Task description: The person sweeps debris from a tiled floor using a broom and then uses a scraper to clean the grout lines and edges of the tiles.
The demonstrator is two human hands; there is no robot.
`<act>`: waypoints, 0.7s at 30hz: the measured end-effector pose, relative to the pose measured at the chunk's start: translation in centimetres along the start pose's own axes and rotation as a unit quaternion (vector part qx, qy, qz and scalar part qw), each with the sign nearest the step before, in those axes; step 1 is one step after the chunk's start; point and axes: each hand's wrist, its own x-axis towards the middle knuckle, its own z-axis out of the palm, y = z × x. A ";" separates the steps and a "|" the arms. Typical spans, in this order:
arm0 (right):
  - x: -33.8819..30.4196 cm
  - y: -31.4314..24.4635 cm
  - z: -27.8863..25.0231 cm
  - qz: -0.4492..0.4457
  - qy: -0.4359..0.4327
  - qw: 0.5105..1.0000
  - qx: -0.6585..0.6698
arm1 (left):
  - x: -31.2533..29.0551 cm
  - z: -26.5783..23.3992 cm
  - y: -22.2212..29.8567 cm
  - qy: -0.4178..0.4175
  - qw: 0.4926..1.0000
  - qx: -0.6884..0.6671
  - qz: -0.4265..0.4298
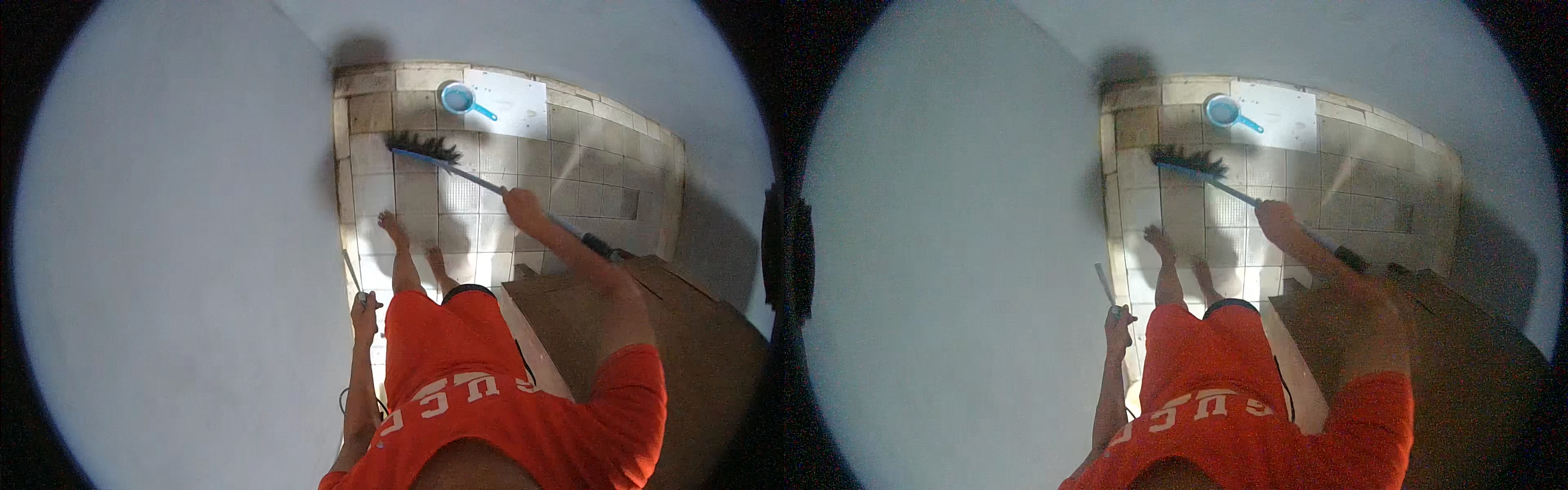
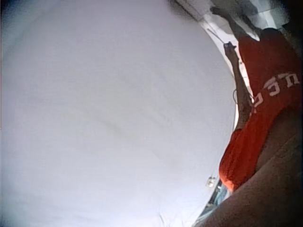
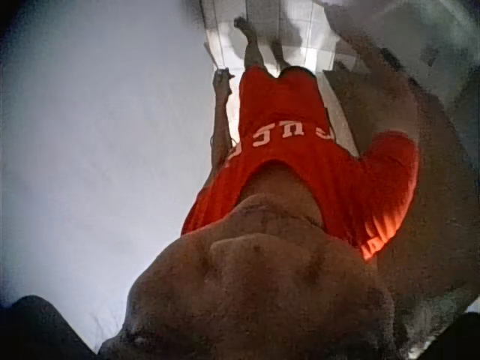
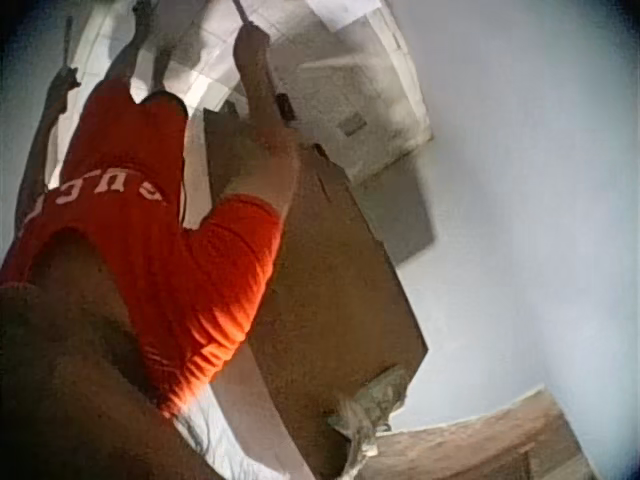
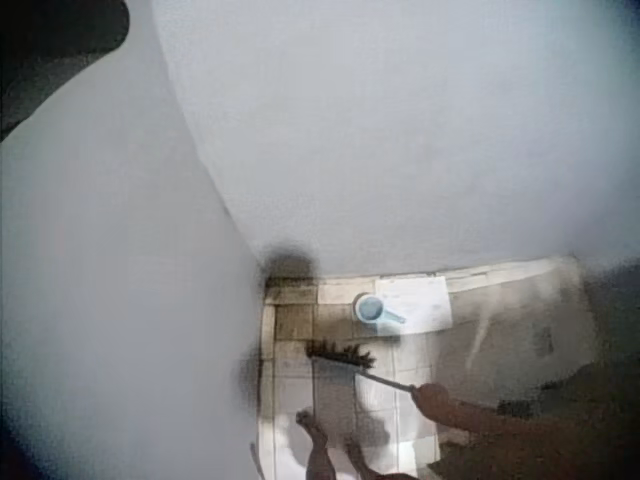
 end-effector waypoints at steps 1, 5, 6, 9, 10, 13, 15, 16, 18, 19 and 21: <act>0.4 -0.1 0.6 0.041 0.043 0.998 0.034 | 1.6 0.6 1.8 -0.020 1.000 -0.004 -0.007; -2.5 1.6 0.8 0.110 -0.163 0.977 0.079 | 7.8 3.9 7.9 -0.091 0.994 0.036 0.050; -4.0 2.4 0.4 0.170 -0.099 0.962 0.190 | 9.8 5.0 9.4 -0.105 0.992 0.043 0.057; -6.4 3.0 0.3 0.175 -0.159 0.931 0.277 | 17.8 8.0 13.8 -0.136 0.985 0.109 0.010; -6.4 2.5 0.9 0.170 -0.161 0.918 0.319 | 20.2 10.2 14.0 -0.171 0.984 0.044 -0.034; -1.6 -0.2 4.4 0.191 -0.151 0.862 0.445 | 29.8 18.7 15.9 -0.264 0.960 -0.042 -0.089; 3.3 -2.1 7.8 0.194 -0.120 0.815 0.533 | 35.0 26.3 15.3 -0.251 0.968 -0.008 -0.029; 6.0 -2.1 8.9 0.216 -0.209 0.789 0.536 | 38.3 30.0 15.6 -0.252 0.967 -0.001 -0.035; 10.4 -1.2 12.2 0.112 -0.228 0.792 0.556 | 43.0 37.7 13.3 -0.207 0.805 0.378 0.408; 14.4 -1.3 13.5 0.102 0.255 0.794 0.542 | 45.8 41.0 12.9 -0.200 0.835 0.346 0.378; 17.1 1.0 17.0 0.105 0.125 0.851 0.499 | 49.9 47.1 10.1 -0.175 0.868 0.333 0.322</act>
